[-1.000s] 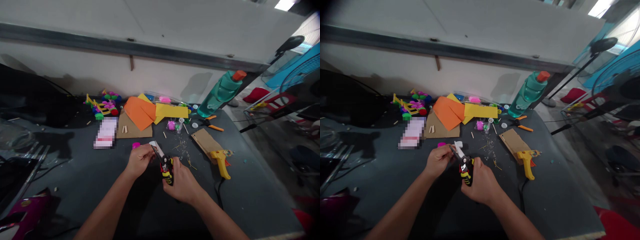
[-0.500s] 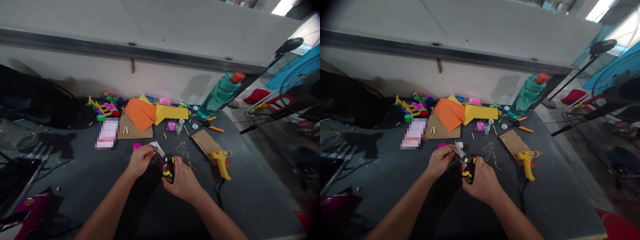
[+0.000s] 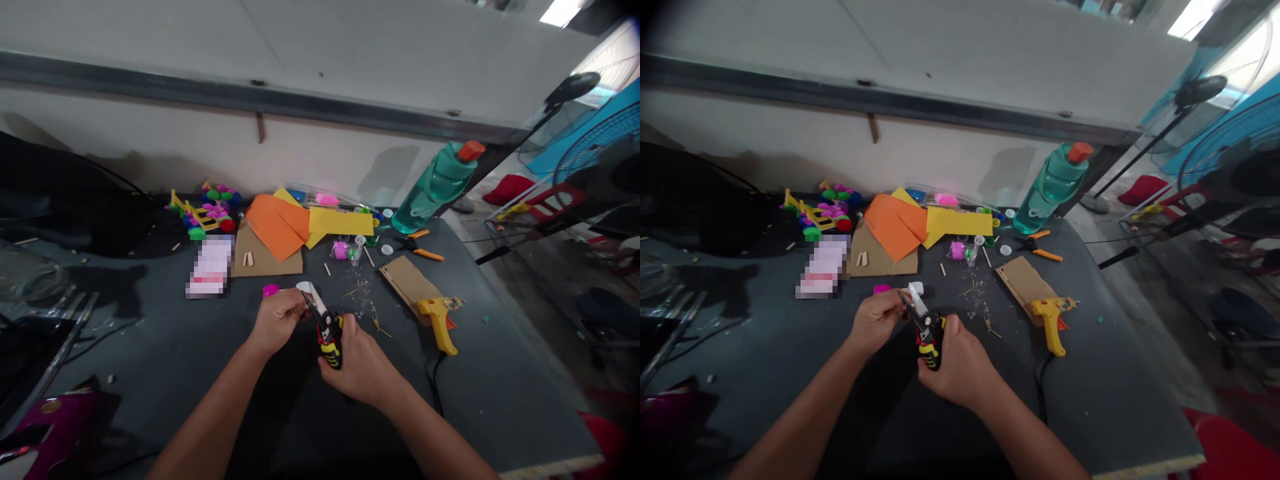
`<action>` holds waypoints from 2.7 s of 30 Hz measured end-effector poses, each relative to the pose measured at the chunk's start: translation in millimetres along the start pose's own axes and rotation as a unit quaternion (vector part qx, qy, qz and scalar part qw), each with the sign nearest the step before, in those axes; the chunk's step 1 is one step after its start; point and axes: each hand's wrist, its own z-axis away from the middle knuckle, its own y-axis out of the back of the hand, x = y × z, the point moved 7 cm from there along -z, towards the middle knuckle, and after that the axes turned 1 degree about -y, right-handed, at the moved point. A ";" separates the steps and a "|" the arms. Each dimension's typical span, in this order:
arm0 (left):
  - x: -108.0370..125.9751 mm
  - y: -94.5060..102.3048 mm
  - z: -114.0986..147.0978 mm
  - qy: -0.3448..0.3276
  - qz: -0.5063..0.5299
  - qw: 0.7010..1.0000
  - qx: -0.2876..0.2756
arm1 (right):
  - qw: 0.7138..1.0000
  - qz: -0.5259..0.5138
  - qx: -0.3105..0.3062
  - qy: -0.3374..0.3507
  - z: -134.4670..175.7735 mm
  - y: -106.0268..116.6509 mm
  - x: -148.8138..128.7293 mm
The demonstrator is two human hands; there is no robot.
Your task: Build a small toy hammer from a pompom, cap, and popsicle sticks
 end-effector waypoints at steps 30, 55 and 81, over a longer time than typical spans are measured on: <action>-12.6 -6.9 0.4 0.133 0.057 0.989 0.002 | 0.995 -0.089 -0.007 -0.034 -2.1 3.1 5.5; -13.8 -5.2 0.7 0.113 0.016 0.993 -0.012 | 0.998 -0.065 -0.020 -0.015 0.0 -7.6 12.7; -15.4 -5.2 1.4 0.057 -0.004 0.997 -0.042 | 1.000 -0.010 -0.022 -0.001 -0.4 0.8 12.1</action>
